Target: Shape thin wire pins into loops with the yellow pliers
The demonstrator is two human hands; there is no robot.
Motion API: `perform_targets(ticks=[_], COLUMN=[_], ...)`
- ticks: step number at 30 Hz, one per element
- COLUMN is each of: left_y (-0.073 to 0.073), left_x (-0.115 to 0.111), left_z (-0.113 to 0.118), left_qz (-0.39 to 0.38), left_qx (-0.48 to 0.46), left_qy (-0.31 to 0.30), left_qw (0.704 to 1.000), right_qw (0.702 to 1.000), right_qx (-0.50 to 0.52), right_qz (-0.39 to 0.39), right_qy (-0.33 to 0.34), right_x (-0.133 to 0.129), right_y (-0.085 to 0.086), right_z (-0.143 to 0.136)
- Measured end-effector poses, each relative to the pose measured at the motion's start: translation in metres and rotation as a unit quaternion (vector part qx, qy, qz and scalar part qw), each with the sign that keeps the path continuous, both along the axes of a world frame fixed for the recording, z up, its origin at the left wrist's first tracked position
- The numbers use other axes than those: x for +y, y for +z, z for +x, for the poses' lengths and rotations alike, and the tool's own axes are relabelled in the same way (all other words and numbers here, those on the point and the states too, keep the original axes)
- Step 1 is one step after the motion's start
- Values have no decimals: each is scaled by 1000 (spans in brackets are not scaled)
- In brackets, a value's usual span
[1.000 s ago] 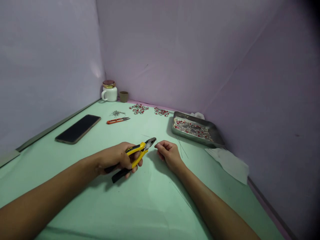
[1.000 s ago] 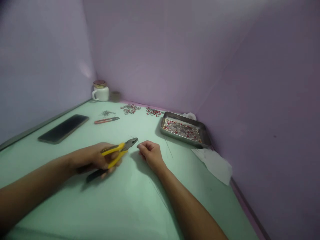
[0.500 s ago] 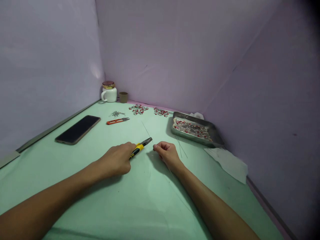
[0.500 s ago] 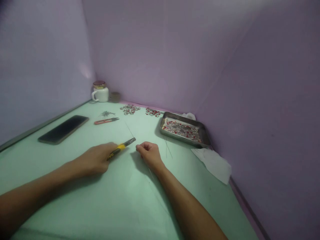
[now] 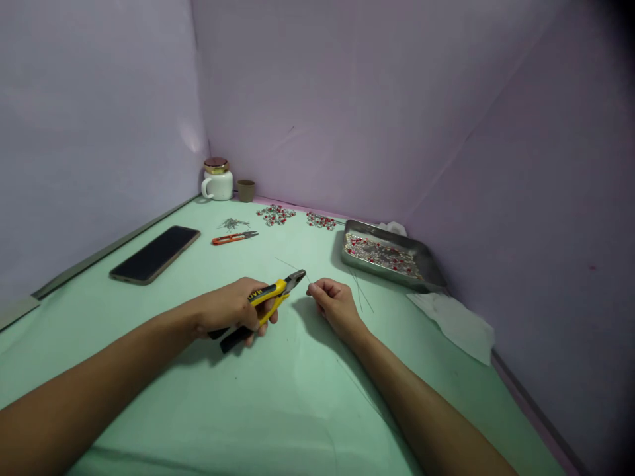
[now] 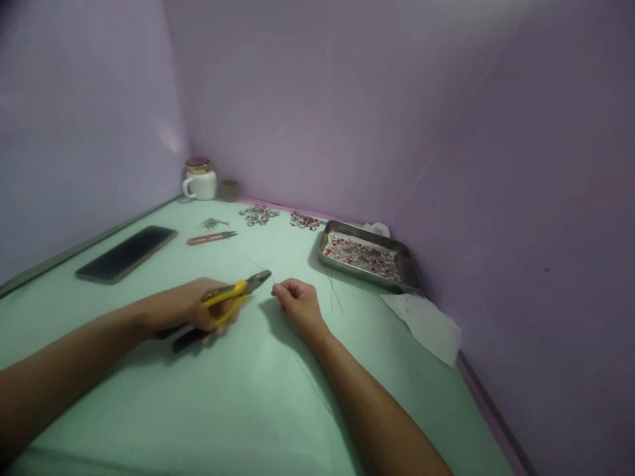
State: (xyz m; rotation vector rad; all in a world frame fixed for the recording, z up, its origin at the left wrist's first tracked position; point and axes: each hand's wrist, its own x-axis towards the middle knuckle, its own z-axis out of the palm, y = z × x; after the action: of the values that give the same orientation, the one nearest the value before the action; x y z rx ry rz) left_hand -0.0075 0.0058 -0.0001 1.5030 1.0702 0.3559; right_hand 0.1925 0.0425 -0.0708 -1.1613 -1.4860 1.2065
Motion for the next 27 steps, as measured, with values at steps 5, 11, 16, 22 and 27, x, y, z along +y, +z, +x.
perform_targets(ticks=[5, 11, 16, 22, 27], left_y=[-9, -18, -8, -8, -17], left_x=[-1, -8, -5, 45, 78], left_z=[7, 14, 12, -49, -123], left_qz=[118, 285, 248, 336, 184], left_qx=[151, 343, 304, 461, 579], left_qy=[42, 37, 5, 232, 337], left_qw=[981, 894, 920, 788, 719], right_qw=[999, 993, 978, 961, 956], right_qx=[-35, -111, -209, -276, -290], right_qz=[-2, -21, -5, 3, 16], right_qy=[-31, -22, -4, 23, 44], right_x=[-4, -3, 0, 0, 1], right_y=[2, 2, 2, -2, -4], right_z=[-3, -5, -2, 0, -1])
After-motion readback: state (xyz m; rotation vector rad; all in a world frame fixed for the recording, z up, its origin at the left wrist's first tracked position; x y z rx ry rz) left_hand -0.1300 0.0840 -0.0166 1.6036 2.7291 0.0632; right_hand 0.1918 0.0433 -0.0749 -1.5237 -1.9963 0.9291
